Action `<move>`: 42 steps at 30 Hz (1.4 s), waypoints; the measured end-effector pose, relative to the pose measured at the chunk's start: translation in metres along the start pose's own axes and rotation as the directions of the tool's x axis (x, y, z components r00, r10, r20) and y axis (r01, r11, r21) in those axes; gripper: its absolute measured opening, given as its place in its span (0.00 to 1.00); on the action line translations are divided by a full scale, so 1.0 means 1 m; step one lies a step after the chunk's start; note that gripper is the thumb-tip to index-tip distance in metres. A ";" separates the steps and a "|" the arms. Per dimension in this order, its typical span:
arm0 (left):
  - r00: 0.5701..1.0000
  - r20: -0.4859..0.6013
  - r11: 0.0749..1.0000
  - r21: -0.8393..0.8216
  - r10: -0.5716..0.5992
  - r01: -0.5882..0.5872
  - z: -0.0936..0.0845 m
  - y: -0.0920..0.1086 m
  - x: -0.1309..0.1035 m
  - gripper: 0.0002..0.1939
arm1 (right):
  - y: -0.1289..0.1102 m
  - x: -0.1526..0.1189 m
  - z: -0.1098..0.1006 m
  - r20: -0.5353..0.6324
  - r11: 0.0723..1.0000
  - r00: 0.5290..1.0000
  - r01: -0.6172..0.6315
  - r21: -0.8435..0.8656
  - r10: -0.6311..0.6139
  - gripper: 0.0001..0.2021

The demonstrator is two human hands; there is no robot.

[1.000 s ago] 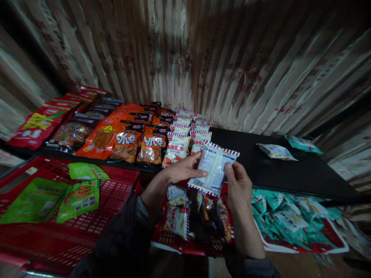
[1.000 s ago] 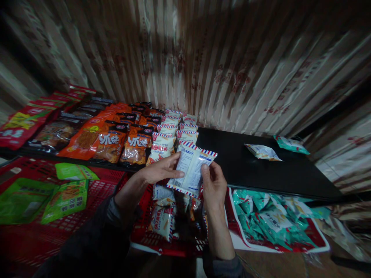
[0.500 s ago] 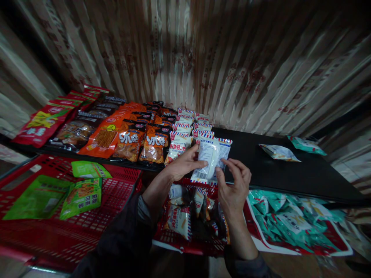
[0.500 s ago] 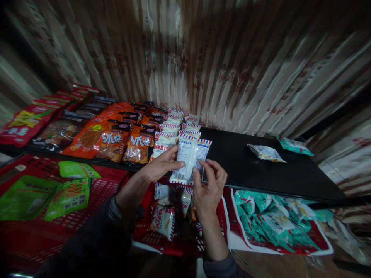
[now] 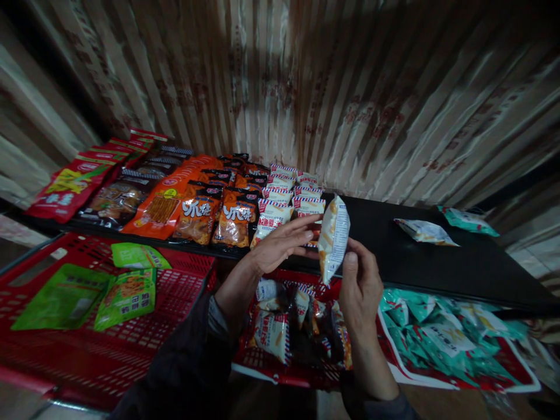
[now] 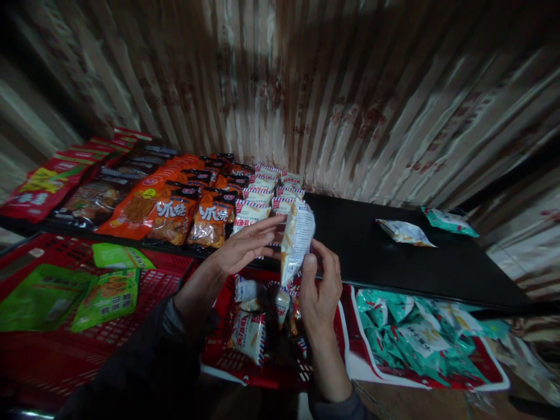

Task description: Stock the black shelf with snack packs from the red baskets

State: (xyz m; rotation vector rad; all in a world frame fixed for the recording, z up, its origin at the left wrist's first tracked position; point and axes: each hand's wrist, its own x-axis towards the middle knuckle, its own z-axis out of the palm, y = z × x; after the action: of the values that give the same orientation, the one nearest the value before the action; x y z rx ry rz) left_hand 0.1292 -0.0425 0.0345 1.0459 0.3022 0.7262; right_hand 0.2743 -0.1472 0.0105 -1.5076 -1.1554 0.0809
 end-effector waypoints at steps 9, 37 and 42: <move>0.986 0.041 0.920 0.355 0.160 -0.164 0.002 0.002 -0.001 0.16 | -0.006 -0.003 -0.001 0.159 0.931 0.973 -0.208 0.299 0.167 0.26; 0.989 -0.144 0.990 0.132 -0.020 0.039 0.004 -0.017 0.009 0.23 | 0.008 0.006 0.004 0.351 0.602 0.769 -0.637 0.482 0.534 0.23; 0.976 -0.218 0.988 0.146 -0.014 0.047 0.008 -0.021 0.010 0.21 | 0.012 0.005 0.004 0.396 0.658 0.767 -0.639 0.399 0.505 0.20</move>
State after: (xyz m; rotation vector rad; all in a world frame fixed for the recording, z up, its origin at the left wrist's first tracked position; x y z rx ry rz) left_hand 0.1496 -0.0475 0.0215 1.1039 0.5677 0.8003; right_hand 0.2814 -0.1395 0.0024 -1.3322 -0.7014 0.9843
